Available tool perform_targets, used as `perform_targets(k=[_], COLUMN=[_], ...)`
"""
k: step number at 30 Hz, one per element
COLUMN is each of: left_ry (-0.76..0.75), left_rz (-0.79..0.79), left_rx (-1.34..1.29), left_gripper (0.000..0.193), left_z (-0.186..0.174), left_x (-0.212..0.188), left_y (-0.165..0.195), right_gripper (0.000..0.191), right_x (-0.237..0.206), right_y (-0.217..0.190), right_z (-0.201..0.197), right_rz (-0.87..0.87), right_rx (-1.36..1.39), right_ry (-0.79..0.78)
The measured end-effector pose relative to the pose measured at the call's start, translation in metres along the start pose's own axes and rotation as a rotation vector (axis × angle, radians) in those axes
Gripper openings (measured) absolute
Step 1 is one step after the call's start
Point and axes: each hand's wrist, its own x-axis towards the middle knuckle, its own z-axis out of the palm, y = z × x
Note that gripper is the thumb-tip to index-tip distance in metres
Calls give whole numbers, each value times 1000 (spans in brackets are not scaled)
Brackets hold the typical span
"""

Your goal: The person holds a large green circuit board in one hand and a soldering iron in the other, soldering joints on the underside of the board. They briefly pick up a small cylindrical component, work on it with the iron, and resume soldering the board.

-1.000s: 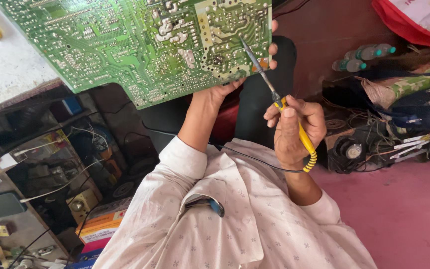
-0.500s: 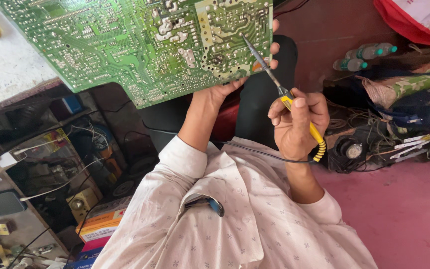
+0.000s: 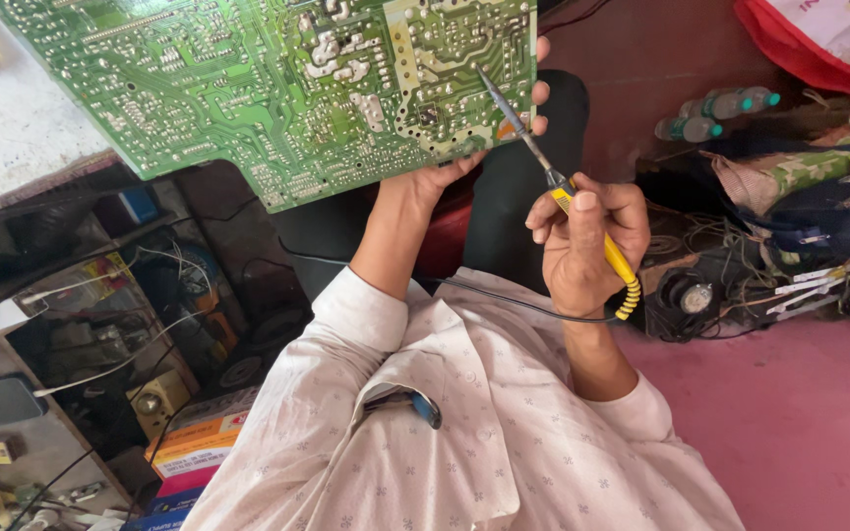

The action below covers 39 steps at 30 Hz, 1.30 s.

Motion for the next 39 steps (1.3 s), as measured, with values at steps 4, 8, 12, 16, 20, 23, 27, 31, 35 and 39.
perform_targets(k=[4,8,12,16,20,23,27,31,35,39], left_ry=[-6,6,202,16,62,125,358,297,186,31], left_rz=[-35,-42,40,14,58,78,140,126,55,-158], left_rx=[-18,-27,44,6,-1,0,-104,-157,-132,-596], left_gripper=[82,83,86,81,82,79,76,72,70,75], left_z=[0,1,6,12,18,21,16,-2,-18,-17], left_x=[-1,-3,-1,0,-2,-4,-9,-13,-16,-20], left_y=[4,4,7,4,2,0,-4,-3,-2,-1], right_gripper=[17,17,17,18,22,23,24,21,19,18], right_x=[-1,-3,-1,-2,-6,-7,-9,-8,-9,-11], right_y=[0,0,-4,-7,-7,-6,-2,1,0,6], right_z=[3,5,11,14,12,10,8,5,1,-4], right_rz=[2,-9,2,-43,-88,-67,-52,-45,-24,-48], right_rx=[-9,-9,-7,-42,-37,-27,-5,33,68,41], right_ry=[-13,-8,7,-10,-5,22,36,43,49,33])
